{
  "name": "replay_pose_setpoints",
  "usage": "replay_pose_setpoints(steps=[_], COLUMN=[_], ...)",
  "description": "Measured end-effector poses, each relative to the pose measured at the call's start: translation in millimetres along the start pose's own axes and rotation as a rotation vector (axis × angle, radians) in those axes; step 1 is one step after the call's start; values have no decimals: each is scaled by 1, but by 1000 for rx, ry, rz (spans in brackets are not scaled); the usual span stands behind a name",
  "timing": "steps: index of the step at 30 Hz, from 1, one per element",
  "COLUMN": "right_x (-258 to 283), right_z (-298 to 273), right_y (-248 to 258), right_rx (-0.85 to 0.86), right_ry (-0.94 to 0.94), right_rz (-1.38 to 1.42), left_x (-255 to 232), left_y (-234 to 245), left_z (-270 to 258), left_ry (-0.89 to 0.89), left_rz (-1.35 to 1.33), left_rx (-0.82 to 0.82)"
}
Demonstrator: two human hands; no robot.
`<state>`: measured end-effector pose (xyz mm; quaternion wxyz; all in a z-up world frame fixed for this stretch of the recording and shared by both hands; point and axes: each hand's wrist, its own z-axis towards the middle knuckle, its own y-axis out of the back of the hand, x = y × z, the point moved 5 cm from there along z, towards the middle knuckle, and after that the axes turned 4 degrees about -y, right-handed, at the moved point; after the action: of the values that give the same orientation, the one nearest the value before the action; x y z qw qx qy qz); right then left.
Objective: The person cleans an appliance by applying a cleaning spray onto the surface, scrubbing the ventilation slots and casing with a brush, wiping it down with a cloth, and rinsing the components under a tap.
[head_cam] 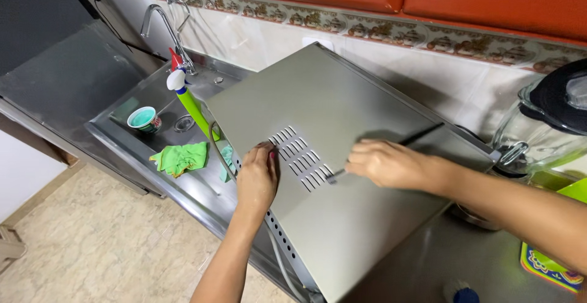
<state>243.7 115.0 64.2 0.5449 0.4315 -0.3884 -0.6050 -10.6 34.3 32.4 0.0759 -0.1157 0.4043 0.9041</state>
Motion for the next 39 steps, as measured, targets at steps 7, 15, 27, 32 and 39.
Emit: replay_pose_setpoints(steps=[7, 15, 27, 32, 39], right_x=[-29, -46, -36, -55, -13], right_z=[21, 44, 13, 41, 18], right_y=[-12, -31, -2, -31, -8], right_rx=[-14, -29, 40, -91, -174], right_ry=[25, -6, -2, 18, -25], right_rz=[3, 20, -60, -128, -159], left_x=[-5, -6, -10, -8, 3], left_y=[-7, 0, -2, -2, -9], left_z=[4, 6, 7, 6, 4], left_ry=[-16, -9, -41, -29, -91], left_rz=[-7, -30, -13, -23, -143], left_rx=[20, 18, -1, 30, 1])
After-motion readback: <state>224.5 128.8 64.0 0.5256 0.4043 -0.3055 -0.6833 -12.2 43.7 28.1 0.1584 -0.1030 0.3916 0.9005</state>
